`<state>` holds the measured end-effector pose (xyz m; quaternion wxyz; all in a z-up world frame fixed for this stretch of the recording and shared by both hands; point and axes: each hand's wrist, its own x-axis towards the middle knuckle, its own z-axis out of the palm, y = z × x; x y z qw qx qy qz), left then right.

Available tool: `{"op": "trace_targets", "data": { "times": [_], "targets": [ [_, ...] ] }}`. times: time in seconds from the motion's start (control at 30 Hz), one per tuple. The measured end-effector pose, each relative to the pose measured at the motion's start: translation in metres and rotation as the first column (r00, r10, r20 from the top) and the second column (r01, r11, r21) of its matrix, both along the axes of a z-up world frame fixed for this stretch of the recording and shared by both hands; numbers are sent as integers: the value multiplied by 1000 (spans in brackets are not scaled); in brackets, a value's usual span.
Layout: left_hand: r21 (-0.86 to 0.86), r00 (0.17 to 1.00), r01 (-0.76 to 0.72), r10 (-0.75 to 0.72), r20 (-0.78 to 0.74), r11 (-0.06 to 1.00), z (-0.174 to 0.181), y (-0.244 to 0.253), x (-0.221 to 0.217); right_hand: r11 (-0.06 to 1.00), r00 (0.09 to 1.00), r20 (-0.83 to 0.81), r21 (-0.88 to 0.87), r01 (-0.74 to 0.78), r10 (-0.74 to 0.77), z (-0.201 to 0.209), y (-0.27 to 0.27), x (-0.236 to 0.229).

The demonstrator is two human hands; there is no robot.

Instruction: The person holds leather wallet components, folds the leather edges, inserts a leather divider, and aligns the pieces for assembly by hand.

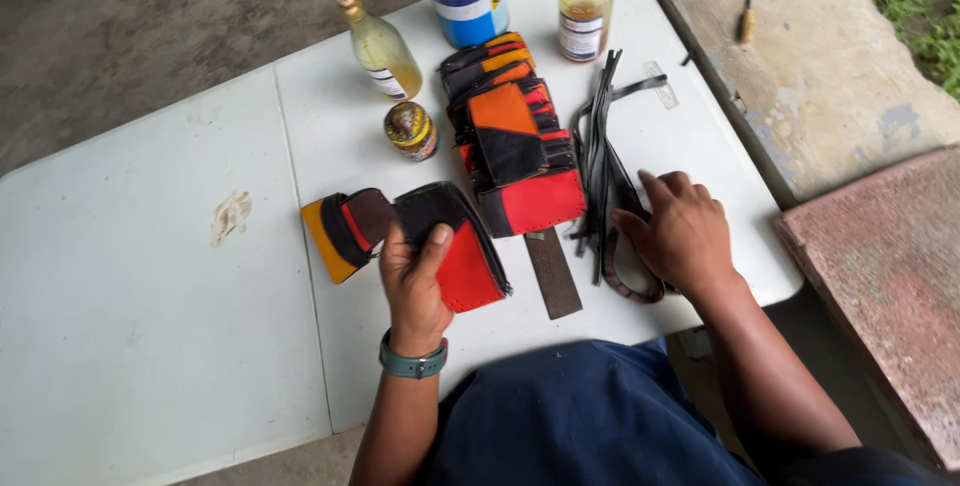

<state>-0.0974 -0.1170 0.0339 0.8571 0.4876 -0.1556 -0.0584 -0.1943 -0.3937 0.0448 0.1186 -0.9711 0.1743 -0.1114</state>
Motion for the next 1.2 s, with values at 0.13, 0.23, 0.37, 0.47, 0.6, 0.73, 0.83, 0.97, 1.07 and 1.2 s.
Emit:
{"op": "trace_targets", "data": {
  "times": [0.13,0.23,0.37,0.47,0.6,0.73,0.83,0.97,1.07,1.2],
  "targets": [
    [-31,998,26,-28,-61,999,3,-8,-3,817,963,139,509,-271,233,40,33,-8],
    [-52,998,16,-19,-60,999,6,-10,-6,699,901,105,596,-395,420,47,59,-15],
    [-26,1000,-4,3,-10,1000,5,-1,-4,906,947,48,281,-318,317,27,59,-27],
    [-19,999,-31,31,-10,999,-1,9,-5,942,960,14,190,-276,278,5,36,-44],
    [-72,999,-17,13,-49,997,0,14,-6,957,949,-151,138,-257,276,-4,7,-46],
    [-75,1000,-4,4,-2,997,0,12,-10,963,997,-75,265,53,-35,-4,-10,3],
    [-44,1000,6,-7,-27,999,6,9,-17,970,999,-3,238,54,-54,-9,-12,60],
    [-21,999,20,-21,-48,1000,8,7,-21,984,992,-81,141,113,-102,-17,-16,112],
    [-29,999,28,-29,-30,999,5,7,-23,987,985,-126,99,129,-116,-25,-22,133],
    [-35,999,15,-17,-40,999,10,9,-24,987,995,-45,125,97,-92,-24,-30,132]
  ]
}}
